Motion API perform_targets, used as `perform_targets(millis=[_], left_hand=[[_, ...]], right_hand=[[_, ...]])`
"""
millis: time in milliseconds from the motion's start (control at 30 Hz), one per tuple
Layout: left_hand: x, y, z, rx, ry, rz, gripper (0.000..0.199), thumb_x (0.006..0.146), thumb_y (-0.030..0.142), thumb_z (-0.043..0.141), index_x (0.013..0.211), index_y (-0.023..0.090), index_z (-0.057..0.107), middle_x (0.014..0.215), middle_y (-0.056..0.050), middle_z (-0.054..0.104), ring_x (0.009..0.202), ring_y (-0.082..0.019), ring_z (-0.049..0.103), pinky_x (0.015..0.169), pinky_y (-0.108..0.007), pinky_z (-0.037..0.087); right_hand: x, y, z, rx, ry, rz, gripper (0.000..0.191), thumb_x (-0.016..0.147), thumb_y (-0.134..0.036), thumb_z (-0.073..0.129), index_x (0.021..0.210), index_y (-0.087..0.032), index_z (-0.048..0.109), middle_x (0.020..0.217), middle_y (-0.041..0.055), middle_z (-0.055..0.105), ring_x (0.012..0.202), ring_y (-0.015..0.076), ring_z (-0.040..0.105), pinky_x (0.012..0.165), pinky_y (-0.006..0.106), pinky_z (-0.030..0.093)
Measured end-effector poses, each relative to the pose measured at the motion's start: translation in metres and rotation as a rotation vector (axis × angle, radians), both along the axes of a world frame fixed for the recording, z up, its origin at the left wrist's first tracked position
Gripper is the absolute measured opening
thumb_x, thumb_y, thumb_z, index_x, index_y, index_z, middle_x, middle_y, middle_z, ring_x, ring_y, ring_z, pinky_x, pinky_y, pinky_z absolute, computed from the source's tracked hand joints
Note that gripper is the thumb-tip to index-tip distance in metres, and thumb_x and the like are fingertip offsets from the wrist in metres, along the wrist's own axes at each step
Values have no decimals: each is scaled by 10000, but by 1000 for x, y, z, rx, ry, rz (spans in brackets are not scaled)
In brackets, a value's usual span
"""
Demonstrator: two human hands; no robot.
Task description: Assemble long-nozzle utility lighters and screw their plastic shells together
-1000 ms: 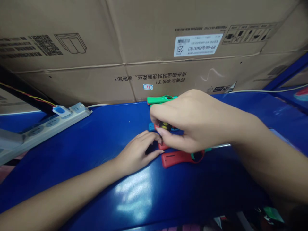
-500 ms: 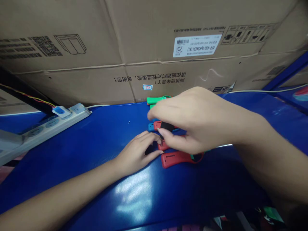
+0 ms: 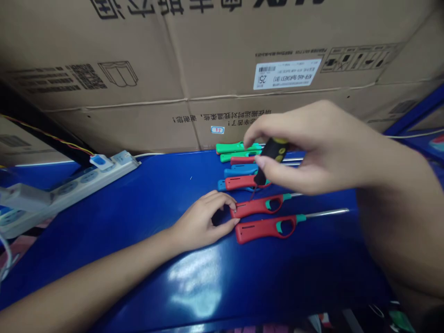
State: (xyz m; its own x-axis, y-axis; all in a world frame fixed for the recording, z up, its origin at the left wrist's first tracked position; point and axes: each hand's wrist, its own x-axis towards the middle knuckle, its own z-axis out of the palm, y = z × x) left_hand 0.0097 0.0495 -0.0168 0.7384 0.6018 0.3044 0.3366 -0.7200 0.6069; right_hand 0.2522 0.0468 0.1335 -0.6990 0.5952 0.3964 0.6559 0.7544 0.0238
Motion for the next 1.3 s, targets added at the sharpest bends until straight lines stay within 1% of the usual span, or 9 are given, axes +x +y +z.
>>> perform_targets(millis=[167, 333, 600, 733, 867, 967, 1067, 1167, 1300], left_hand=[[3, 2, 0, -38, -2, 48, 78, 956, 247, 597, 974, 189, 646, 985, -47, 705, 895, -180, 625, 809, -323, 501], [3, 4, 10, -7, 107, 67, 64, 951, 217, 587, 965, 194, 645, 912, -24, 686, 843, -163, 627, 759, -281, 494], [10, 8, 36, 390, 563, -62, 200, 1022, 267, 436, 914, 190, 586, 946, -54, 646, 795, -203, 620, 708, -330, 478], [15, 5, 34, 461, 591, -60, 248, 1034, 294, 441, 883, 179, 599, 908, -52, 657, 776, -200, 636, 684, -321, 470], [15, 7, 37, 418, 548, -17, 271, 1040, 270, 420, 862, 181, 603, 868, -35, 666, 756, -180, 642, 665, -296, 455], [4, 19, 45, 359, 555, 57, 289, 1041, 279, 380, 855, 195, 584, 856, -29, 648, 746, -182, 633, 647, -290, 447], [-18, 41, 46, 328, 601, 234, 333, 1043, 326, 329, 849, 202, 569, 871, -46, 632, 795, -217, 639, 694, -317, 465], [-44, 64, 38, 277, 639, 426, 365, 1030, 359, 303, 857, 203, 582, 896, -66, 636, 843, -247, 649, 730, -338, 481], [-66, 78, 22, 260, 656, 496, 408, 1024, 378, 276, 849, 204, 600, 900, -74, 645, 835, -254, 652, 715, -342, 484]], right_hand=[[19, 12, 5, 44, -56, -233, 281, 857, -328, 528, 1011, -179, 711, 707, 38, 674, 589, 166, 537, 599, 317, 337], [21, 22, 0, -103, -171, -324, 279, 866, -377, 517, 969, -209, 716, 741, 50, 686, 608, 177, 550, 569, 304, 312], [19, 24, -2, -220, -266, -353, 264, 866, -402, 481, 796, -225, 664, 721, 31, 674, 569, 160, 488, 541, 285, 273], [21, 21, 0, -342, -248, -341, 232, 858, -383, 497, 756, -230, 639, 695, 9, 664, 537, 142, 476, 519, 281, 265], [23, 20, -2, -395, -238, -327, 217, 849, -366, 513, 734, -226, 632, 651, -1, 650, 515, 134, 474, 514, 285, 258], [23, 20, -4, -427, -230, -319, 208, 841, -356, 524, 730, -217, 633, 644, 4, 648, 502, 127, 464, 515, 288, 252], [22, 19, -4, -446, -234, -321, 207, 836, -360, 529, 729, -212, 627, 648, 10, 647, 492, 123, 459, 508, 288, 251], [20, 17, -2, -451, -262, -340, 207, 833, -359, 526, 706, -215, 605, 634, 5, 636, 481, 124, 461, 491, 285, 254], [17, 14, -1, -458, -305, -339, 207, 836, -336, 508, 690, -221, 597, 613, -3, 625, 476, 131, 470, 475, 289, 264]])
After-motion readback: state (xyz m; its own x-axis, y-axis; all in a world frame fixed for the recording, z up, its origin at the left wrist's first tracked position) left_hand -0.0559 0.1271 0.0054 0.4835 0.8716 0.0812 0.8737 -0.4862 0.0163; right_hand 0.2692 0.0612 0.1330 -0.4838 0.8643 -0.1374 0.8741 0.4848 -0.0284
